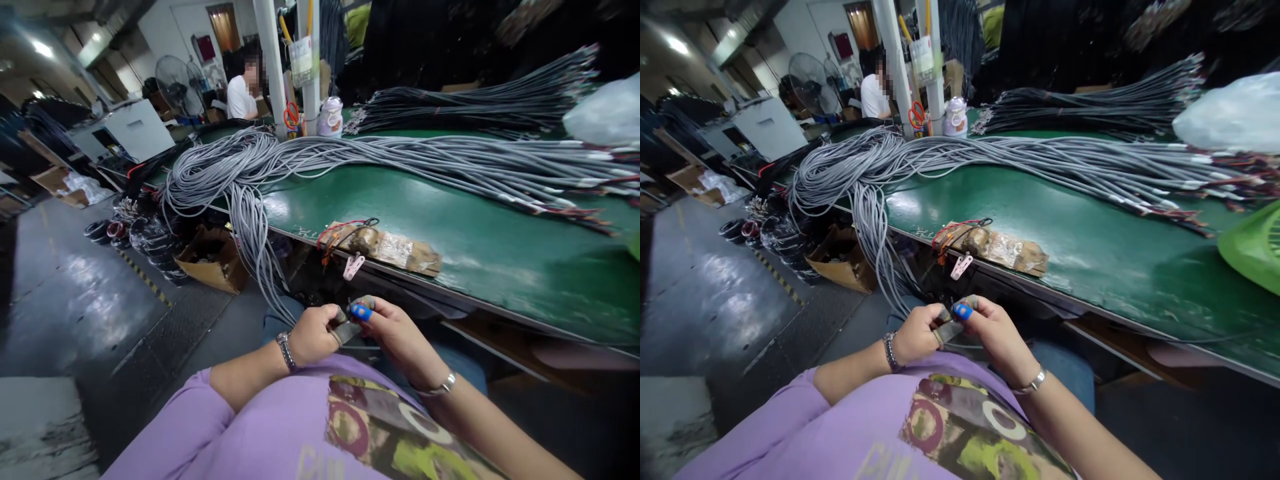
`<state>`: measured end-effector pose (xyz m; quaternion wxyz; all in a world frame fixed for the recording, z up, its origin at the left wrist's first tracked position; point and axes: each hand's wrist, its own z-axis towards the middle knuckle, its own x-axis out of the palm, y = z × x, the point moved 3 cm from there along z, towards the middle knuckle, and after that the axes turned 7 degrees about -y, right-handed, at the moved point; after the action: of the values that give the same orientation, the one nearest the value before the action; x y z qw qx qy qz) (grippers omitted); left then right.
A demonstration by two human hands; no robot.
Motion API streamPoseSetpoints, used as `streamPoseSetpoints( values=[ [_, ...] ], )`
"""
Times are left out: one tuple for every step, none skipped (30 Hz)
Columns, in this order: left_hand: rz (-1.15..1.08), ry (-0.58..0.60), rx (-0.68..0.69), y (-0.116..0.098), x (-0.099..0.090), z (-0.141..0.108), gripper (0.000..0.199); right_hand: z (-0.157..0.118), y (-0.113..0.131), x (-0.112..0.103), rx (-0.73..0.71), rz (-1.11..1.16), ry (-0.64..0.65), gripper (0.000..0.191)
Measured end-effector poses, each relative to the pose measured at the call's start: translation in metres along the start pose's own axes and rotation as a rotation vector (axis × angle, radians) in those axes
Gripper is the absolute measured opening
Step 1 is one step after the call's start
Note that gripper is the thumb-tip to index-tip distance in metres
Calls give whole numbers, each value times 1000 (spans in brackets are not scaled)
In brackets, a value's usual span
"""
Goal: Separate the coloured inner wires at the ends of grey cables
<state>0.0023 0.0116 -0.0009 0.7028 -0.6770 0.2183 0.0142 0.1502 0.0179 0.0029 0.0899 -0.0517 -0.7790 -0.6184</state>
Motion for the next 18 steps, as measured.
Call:
streamPoseSetpoints(
  values=[
    [-4,47,-16,0,1,1,24,0,2,1,-36,-56,11,28],
    [-31,82,-38,0,2,1,24,1,5,3,-76,-117,26,28],
    [-83,98,-67,0,2,2,25,3,7,4,-112,-171,40,28],
    [-151,93,-101,0,3,3,26,4,9,4,-137,-208,47,28],
    [-222,71,-142,1,3,4,29,6,11,4,-148,-226,46,28],
    [-288,42,-188,2,2,4,32,8,11,4,-146,-228,36,29],
    [-344,9,-236,4,2,5,35,10,10,4,-131,-213,23,29],
    [-389,-25,-281,5,1,6,37,11,8,4,-107,-186,11,30],
    [-423,-55,-318,7,0,6,39,12,5,4,-80,-151,1,31],
    [-452,-82,-347,8,-1,7,40,13,1,4,-53,-115,-3,31],
    [-476,-105,-367,10,-1,8,39,13,-2,5,-30,-83,-2,32],
    [-495,-122,-377,11,-2,8,39,13,-5,5,-16,-62,0,32],
    [-508,-131,-378,12,-2,9,37,12,-7,6,-16,-56,1,32],
    [-513,-131,-369,12,-2,10,36,12,-7,6,-30,-69,0,31],
    [-511,-124,-352,12,-2,11,34,11,-7,6,-54,-95,-3,30],
    [-501,-114,-328,12,-2,11,32,11,-6,6,-80,-125,-6,30],
    [-482,-109,-301,12,-1,12,30,11,-5,6,-103,-154,-6,29],
    [-457,-108,-276,12,-2,12,29,11,-4,6,-119,-179,-8,29]
  ],
)
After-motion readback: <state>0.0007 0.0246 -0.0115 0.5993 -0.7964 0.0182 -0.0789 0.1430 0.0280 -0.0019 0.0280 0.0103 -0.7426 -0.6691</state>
